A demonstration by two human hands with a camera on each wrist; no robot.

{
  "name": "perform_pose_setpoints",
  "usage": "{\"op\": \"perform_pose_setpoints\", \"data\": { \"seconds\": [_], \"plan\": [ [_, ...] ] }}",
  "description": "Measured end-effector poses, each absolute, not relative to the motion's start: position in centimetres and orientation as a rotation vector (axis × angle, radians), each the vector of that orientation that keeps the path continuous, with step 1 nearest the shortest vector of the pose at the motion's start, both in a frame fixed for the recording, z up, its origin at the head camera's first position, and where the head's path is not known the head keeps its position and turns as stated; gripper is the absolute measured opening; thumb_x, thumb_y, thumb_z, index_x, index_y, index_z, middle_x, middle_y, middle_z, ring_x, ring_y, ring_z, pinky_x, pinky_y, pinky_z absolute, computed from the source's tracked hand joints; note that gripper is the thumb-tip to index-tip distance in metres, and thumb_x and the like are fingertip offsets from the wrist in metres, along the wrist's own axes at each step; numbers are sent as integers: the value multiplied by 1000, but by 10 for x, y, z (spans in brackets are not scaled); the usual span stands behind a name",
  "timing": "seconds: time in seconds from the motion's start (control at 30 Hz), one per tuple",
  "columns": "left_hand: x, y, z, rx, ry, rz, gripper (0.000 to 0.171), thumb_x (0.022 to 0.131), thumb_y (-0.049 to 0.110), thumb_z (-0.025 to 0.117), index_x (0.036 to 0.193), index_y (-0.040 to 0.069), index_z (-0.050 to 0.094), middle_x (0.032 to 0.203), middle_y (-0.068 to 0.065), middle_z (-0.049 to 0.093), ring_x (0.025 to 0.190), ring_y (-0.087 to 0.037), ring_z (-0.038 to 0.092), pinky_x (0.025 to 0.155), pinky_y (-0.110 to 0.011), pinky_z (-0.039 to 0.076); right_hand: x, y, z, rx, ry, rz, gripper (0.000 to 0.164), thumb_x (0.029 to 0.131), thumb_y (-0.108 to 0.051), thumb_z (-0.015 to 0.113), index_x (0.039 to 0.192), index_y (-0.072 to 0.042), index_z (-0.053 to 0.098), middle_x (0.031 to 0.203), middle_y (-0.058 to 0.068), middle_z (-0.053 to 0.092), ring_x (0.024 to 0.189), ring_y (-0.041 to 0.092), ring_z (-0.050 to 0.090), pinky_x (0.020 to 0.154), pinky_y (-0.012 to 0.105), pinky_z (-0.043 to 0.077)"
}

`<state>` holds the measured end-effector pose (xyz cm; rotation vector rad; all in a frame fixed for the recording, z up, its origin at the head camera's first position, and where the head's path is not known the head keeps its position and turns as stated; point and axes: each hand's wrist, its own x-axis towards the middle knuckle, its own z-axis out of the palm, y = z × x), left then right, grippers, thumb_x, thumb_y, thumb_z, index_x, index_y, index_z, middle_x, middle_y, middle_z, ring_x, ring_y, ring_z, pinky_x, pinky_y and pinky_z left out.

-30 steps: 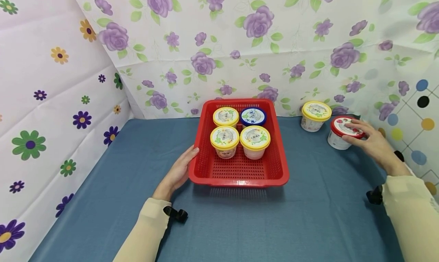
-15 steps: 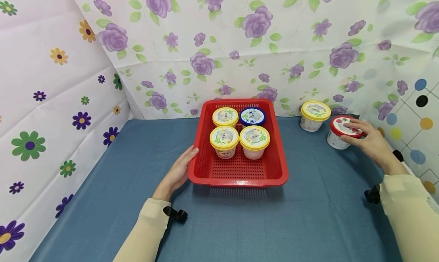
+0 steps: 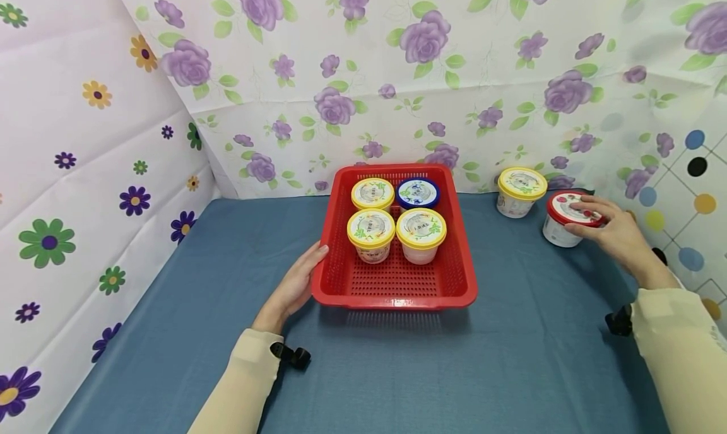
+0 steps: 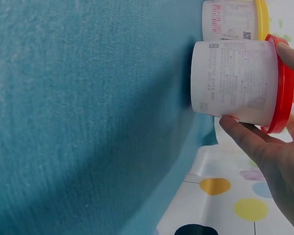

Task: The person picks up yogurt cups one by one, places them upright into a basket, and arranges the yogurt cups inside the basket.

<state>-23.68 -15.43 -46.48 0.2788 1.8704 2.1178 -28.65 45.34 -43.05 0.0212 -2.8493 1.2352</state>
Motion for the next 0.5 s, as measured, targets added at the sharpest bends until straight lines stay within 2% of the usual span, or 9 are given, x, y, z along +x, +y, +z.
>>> {"op": "perform_pose_setpoints", "data": {
  "seconds": [0.17, 0.37, 0.5],
  "plan": [
    [-236, -154, -463, 278, 1863, 2126, 56, 111, 39, 49, 160, 14, 37, 151, -24, 51, 134, -41, 54, 95, -32, 55, -285, 453, -424, 6, -2859, 1226, 77, 102, -41, 66, 158, 3, 36, 170, 28, 8, 147, 63, 12, 104, 84, 24],
    [-236, -154, -463, 279, 1858, 2130, 58, 111, 39, 49, 160, 12, 36, 151, -25, 51, 134, -41, 54, 95, -32, 55, -282, 451, -414, 27, -2842, 1234, 73, 103, -40, 66, 156, 3, 39, 173, 22, 6, 151, 59, 4, 107, 83, 20],
    [-237, -154, -464, 285, 1851, 2129, 59, 111, 38, 49, 162, 10, 34, 151, -26, 50, 134, -42, 53, 96, -33, 54, -281, 449, -406, 44, -2859, 1197, 72, 103, -39, 66, 156, 3, 40, 172, 23, 5, 150, 61, 7, 105, 84, 22]
  ]
}}
